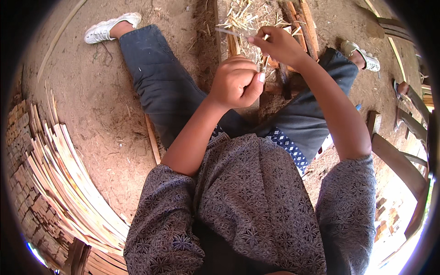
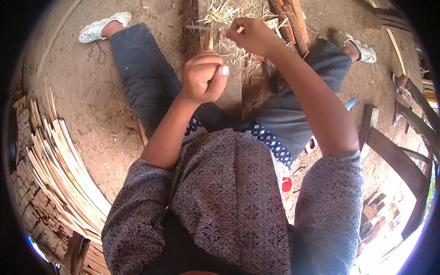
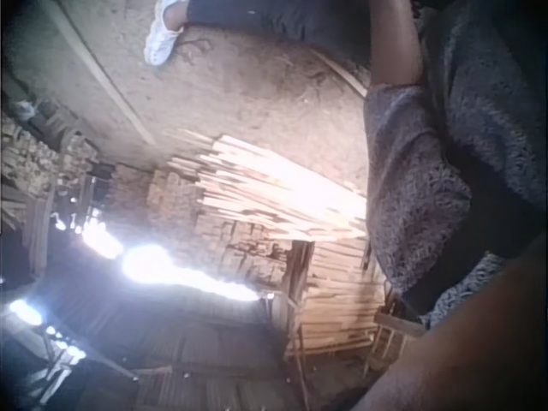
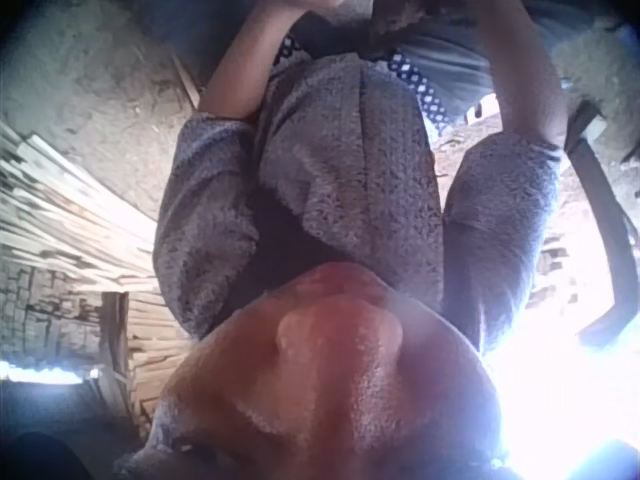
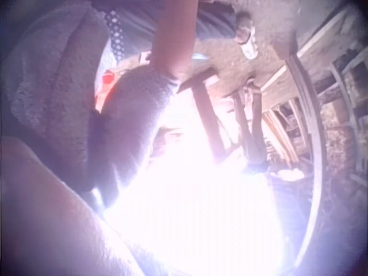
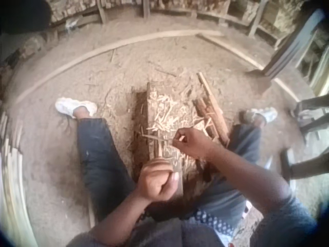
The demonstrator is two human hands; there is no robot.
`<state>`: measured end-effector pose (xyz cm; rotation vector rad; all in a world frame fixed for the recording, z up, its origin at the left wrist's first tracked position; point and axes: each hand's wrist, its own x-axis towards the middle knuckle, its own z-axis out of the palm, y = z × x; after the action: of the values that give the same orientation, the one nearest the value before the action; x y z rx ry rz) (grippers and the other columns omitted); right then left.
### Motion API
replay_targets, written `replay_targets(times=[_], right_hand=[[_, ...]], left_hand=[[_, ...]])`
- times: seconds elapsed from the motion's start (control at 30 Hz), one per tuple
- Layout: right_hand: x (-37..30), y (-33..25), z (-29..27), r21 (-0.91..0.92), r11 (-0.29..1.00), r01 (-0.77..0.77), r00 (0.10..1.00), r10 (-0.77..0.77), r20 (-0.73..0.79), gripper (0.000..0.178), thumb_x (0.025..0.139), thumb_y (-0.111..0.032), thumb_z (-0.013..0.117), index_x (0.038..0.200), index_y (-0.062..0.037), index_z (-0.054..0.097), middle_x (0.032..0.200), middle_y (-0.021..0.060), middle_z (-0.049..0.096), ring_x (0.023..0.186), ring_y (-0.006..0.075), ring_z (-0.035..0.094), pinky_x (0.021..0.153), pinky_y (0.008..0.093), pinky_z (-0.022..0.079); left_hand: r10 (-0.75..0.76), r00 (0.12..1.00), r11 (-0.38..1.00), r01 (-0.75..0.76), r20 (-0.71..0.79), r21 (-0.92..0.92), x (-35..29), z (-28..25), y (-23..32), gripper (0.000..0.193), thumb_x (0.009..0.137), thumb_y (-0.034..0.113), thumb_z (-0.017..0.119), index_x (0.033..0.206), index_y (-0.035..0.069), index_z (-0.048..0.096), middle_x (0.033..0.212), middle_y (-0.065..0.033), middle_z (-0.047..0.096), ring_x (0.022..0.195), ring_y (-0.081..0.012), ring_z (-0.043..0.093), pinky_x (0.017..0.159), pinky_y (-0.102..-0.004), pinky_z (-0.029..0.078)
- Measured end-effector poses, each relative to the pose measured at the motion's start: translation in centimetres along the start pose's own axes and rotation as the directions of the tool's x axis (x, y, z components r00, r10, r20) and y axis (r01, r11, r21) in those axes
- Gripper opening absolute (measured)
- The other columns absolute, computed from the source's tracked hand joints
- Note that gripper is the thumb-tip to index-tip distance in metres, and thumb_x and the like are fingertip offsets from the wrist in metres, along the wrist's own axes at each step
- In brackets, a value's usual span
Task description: The person sits on the ground and uses a knife to shave and shape a small piece of wood. They repeatedly scrape the surface to remove thin shavings, gradually refining the wood's shape.
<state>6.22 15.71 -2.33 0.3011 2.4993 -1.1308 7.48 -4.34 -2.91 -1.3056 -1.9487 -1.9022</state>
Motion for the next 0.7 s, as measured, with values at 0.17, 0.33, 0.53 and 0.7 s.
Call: replay_targets(times=[0.17, 0.33, 0.53, 0.7], right_hand=[[-4.8, -1.1, -1.2, -0.161, 0.977, 0.142, 0.989, -0.147, -0.021, 0.043, 0.092, -0.049, 0.072, 0.093, -0.0066, 0.073, 0.072, 0.0145, 0.069, 0.065, 0.0269, 0.068, 0.067, 0.0405, 0.053], [-5.0, -2.0, -1.8, -0.288, 0.952, 0.1, 0.994, -0.106, -0.006, 0.04, 0.091, -0.048, 0.072, 0.094, -0.0081, 0.072, 0.075, 0.0165, 0.069, 0.073, 0.0313, 0.07, 0.07, 0.0434, 0.054], [-3.3, -2.3, -0.8, -0.38, 0.914, 0.145, 0.988, -0.158, -0.002, 0.039, 0.095, -0.048, 0.067, 0.099, -0.0086, 0.072, 0.078, 0.0159, 0.071, 0.077, 0.0339, 0.071, 0.073, 0.0458, 0.054], [4.1, 4.2, 0.5, -0.317, 0.945, -0.079, 0.991, 0.039, -0.131, 0.043, 0.095, -0.051, 0.066, 0.105, -0.0098, 0.073, 0.085, 0.0166, 0.072, 0.083, 0.0357, 0.072, 0.08, 0.0476, 0.055]], left_hand=[[0.01, 0.998, 0.999, -0.012, 0.057, 0.03, 0.4, -0.1, -0.3, 0.037, 0.087, 0.006, 0.063, 0.055, 0.003, 0.044, 0.056, -0.0113, 0.049, 0.051, -0.0325, 0.05, 0.054, -0.0418, 0.044], [0.021, 0.997, 0.999, -0.024, 0.081, 0.042, 0.5, 0.2, -0.3, 0.038, 0.086, 0.007, 0.063, 0.054, 0.004, 0.044, 0.055, -0.0107, 0.048, 0.051, -0.0327, 0.05, 0.054, -0.0422, 0.043], [0.023, 0.991, 0.998, -0.031, 0.135, 0.056, -0.4, -0.4, -0.5, 0.037, 0.088, 0.004, 0.062, 0.055, 0.002, 0.045, 0.056, -0.0112, 0.045, 0.05, -0.0296, 0.045, 0.052, -0.0404, 0.04], [0.055, 0.987, 0.998, -0.059, 0.151, 0.023, 1.0, 1.3, -0.3, 0.037, 0.085, 0.003, 0.063, 0.055, 0.003, 0.04, 0.055, -0.011, 0.042, 0.048, -0.0311, 0.041, 0.051, -0.0416, 0.037]])
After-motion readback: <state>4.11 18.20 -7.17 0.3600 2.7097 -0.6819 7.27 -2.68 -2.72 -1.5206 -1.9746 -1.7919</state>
